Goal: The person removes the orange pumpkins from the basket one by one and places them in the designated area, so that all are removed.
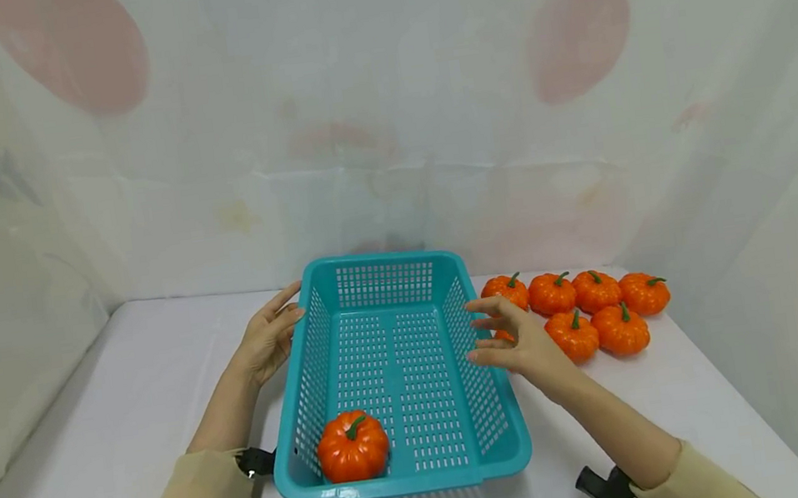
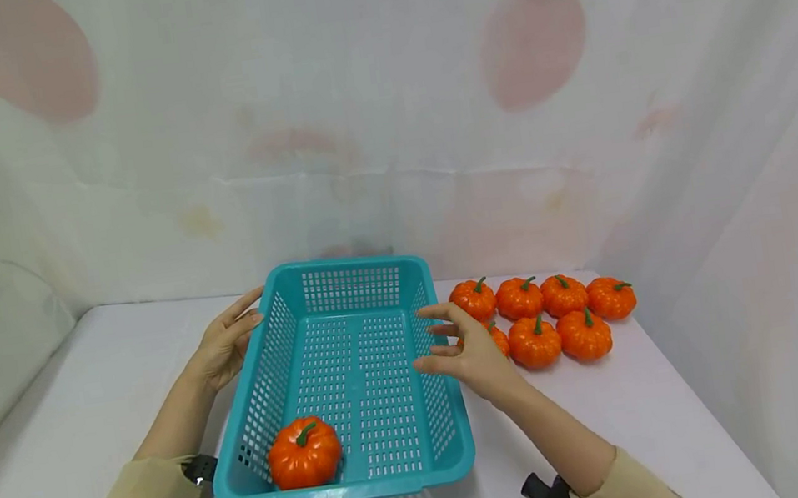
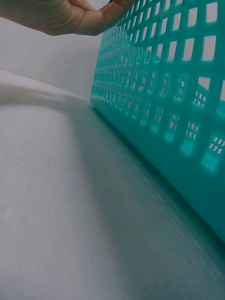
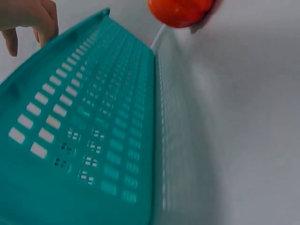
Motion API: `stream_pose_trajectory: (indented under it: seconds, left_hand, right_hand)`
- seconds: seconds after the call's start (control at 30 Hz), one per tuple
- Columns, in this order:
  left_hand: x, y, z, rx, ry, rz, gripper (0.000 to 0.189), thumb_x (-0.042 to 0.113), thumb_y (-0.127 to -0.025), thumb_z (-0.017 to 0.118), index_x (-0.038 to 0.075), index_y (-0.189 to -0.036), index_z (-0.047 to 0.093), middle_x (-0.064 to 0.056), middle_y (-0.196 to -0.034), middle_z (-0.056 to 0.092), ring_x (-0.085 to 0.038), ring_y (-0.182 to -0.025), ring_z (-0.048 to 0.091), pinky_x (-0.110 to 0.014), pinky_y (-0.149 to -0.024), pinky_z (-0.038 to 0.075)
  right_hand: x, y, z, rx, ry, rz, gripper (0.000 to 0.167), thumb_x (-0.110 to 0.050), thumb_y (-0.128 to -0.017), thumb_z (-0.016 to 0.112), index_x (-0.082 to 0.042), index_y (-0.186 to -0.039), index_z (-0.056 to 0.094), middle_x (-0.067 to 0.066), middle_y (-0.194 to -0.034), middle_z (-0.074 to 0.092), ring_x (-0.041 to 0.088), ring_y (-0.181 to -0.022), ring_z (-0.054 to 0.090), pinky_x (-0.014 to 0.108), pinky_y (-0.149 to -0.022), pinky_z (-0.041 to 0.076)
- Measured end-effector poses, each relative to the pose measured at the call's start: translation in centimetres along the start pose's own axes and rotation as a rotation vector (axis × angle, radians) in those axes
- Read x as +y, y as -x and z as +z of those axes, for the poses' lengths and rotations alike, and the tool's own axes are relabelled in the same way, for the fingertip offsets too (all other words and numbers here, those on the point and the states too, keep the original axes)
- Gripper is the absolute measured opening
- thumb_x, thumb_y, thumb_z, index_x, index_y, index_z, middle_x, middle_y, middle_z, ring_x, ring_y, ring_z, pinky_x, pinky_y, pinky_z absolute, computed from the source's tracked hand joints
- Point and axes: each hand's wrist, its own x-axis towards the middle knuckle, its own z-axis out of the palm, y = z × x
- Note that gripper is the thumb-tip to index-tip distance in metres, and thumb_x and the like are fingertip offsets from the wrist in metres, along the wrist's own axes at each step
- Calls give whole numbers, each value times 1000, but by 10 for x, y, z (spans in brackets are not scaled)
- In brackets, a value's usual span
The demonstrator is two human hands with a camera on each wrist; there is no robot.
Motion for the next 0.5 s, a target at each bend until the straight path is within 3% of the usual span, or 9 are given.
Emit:
stream_pose_trajectory:
  seconds: [0.23, 0.5]
  left_hand:
    - [-1, -1, -2, 3, 3, 0, 64, 0, -103, 43, 6, -158, 13, 0, -98, 57, -6, -73, 67, -18, -66, 60]
    - [-1, -2, -2, 8, 7, 2, 64, 0, -103, 44, 6, -158, 14, 1, -97, 59, -6, -73, 67, -18, -65, 60]
  right_hand:
    - [-10, -9, 26, -114, -7, 56, 66, -24, -82, 76, -21, -141, 46, 13, -150, 44, 40, -131, 52, 53, -104, 53]
    - [-17, -20, 56, -241, -32, 101, 70, -24, -78, 82, -22, -140, 48, 2, -148, 47, 35, -131, 51, 45, -99, 56]
